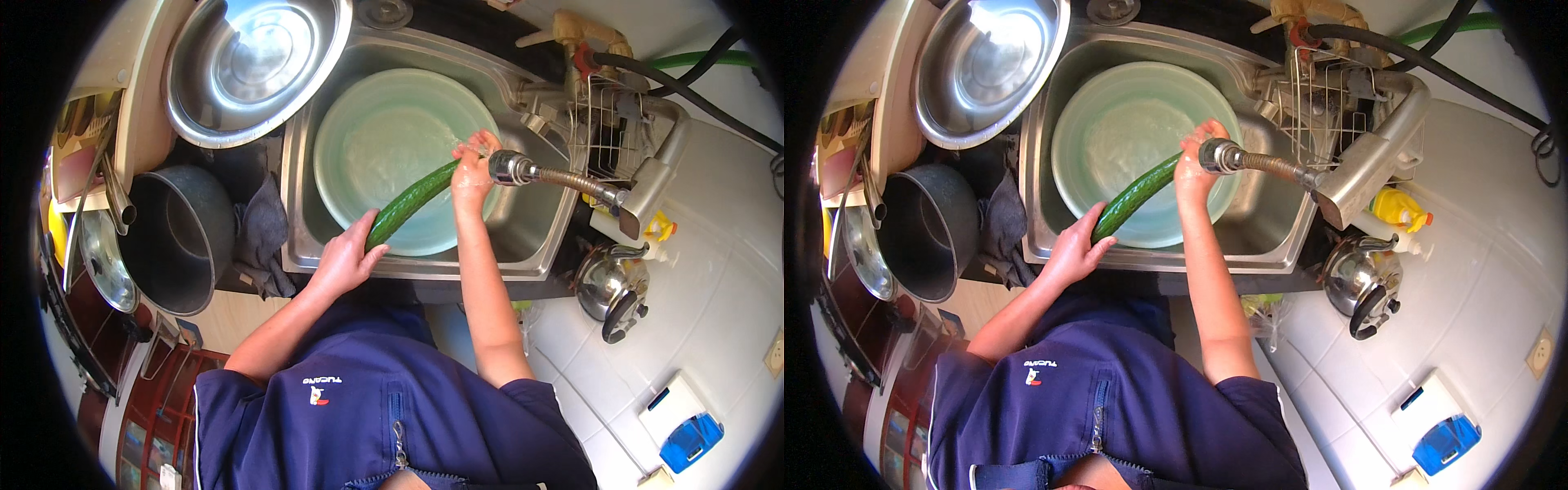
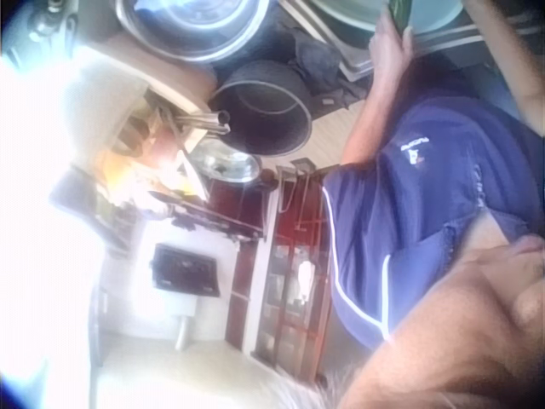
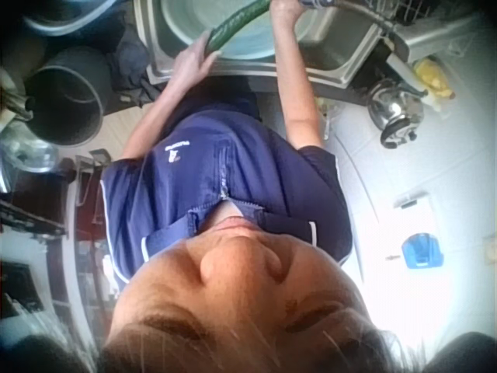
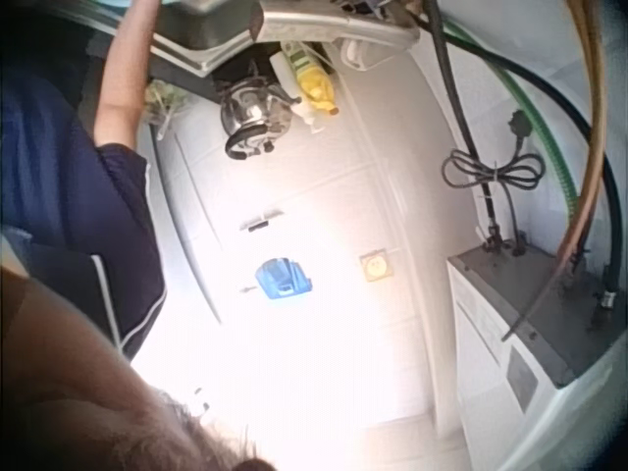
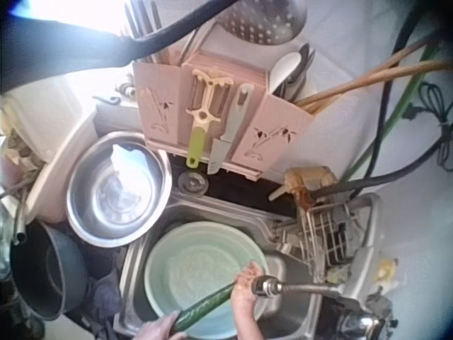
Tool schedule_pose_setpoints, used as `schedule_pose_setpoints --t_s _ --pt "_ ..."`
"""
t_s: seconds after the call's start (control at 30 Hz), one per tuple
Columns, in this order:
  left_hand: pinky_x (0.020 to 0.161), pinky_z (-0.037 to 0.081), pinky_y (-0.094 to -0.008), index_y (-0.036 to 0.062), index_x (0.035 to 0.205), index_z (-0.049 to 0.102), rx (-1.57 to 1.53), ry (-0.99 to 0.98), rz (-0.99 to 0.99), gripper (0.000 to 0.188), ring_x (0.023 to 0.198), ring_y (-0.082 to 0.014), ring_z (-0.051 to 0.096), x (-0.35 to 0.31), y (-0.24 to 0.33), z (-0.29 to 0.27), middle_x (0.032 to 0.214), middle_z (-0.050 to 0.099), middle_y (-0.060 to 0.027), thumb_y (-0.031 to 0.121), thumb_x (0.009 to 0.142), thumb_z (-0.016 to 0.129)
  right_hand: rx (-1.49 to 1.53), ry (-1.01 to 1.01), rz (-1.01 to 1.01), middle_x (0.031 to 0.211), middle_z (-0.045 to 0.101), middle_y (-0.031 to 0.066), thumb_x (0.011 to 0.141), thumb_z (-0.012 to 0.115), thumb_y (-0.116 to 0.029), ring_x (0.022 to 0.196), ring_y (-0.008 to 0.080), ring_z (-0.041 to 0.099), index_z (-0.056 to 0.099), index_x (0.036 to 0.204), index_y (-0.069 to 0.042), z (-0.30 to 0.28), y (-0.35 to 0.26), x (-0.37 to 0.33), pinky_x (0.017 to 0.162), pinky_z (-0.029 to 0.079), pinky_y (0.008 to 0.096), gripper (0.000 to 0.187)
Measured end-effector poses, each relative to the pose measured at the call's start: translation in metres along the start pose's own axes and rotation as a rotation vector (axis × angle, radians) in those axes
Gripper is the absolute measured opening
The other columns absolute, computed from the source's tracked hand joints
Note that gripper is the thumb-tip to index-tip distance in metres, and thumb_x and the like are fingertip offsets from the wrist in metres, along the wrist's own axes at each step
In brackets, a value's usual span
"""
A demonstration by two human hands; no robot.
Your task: The person washes cucumbers in a basin of water in a sink, rubbing their surfaces by hand, and then places one on a dish rack.
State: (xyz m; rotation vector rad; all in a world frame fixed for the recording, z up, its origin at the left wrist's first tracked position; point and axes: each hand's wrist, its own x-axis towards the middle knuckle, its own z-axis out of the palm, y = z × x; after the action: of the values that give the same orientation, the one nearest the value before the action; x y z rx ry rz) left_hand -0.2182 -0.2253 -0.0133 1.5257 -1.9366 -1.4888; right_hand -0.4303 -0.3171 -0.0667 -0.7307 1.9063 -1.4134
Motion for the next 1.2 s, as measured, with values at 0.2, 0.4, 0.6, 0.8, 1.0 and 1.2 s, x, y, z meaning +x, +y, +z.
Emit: schedule_pose_setpoints --t_s 0.2,0.4,0.6,0.8,1.0,1.2 --pt "0.035 0.03 -0.0213 0.0014 0.126 0.04 -1.118 -0.42 -0.509 0.05 0.039 -0.007 0.037 -0.003 0.002 -0.013 0.071 0.051 -0.006 0.031 0.089 0.054 -0.459 -0.344 -0.616 0.105 0.055 0.0131 0.088 0.05 -0.006 0.094 0.0189 0.056 0.051 0.109 0.005 -0.005 0.007 -0.004 0.081 0.05 0.0306 0.024" --pt "0.029 0.024 -0.0181 0.0025 0.116 0.045 -1.716 -0.537 -0.591 0.041 0.034 -0.0066 0.033 -0.016 -0.009 -0.009 0.068 0.05 -0.0113 0.034 0.09 0.049 0.695 -0.508 0.476 0.109 0.055 0.0109 0.091 0.05 -0.03 0.087 0.0179 0.055 0.05 0.119 -0.006 -0.005 -0.02 -0.004 0.08 0.046 0.03 0.037" --pt "0.041 0.04 -0.0216 0.0017 0.117 0.047 -1.287 -0.417 -0.481 0.041 0.045 -0.0121 0.047 -0.014 -0.017 0.002 0.083 0.057 -0.0149 0.033 0.09 0.05 1.006 -0.657 0.736 0.071 0.047 0.0006 0.091 0.046 -0.038 0.055 0.0126 0.041 0.05 0.093 -0.011 -0.01 -0.016 0.005 0.052 0.036 0.0282 0.027" --pt "0.063 0.046 -0.0375 -0.0023 0.11 0.05 -0.193 -0.129 -0.064 0.049 0.063 -0.0297 0.057 0.001 -0.001 -0.003 0.078 0.059 -0.0155 0.039 0.084 0.057 0.774 -0.559 0.886 0.052 0.034 -0.0013 0.089 0.047 -0.032 0.048 0.0144 0.037 0.041 0.062 -0.014 -0.015 -0.037 0.016 0.053 0.036 0.03 0.033" --pt "0.034 0.029 -0.0211 0.0023 0.096 0.055 -1.137 -0.601 -0.447 0.056 0.036 -0.0084 0.039 0.006 -0.006 -0.001 0.056 0.049 -0.0056 0.055 0.089 0.039 1.599 -0.815 0.933 0.061 0.043 -0.0005 0.09 0.044 -0.03 0.061 0.0164 0.043 0.047 0.067 -0.013 -0.028 -0.022 0.015 0.067 0.038 0.0339 0.028" --pt "0.041 0.038 -0.0219 0.0003 0.097 0.055 -1.254 -0.459 -0.435 0.056 0.043 -0.0115 0.047 0.009 -0.004 0.017 0.065 0.056 -0.0081 0.053 0.091 0.035 1.538 -0.463 0.853 0.069 0.044 0.0019 0.087 0.049 -0.027 0.071 0.0201 0.046 0.046 0.077 -0.01 -0.021 -0.031 0.009 0.075 0.04 0.038 0.019"
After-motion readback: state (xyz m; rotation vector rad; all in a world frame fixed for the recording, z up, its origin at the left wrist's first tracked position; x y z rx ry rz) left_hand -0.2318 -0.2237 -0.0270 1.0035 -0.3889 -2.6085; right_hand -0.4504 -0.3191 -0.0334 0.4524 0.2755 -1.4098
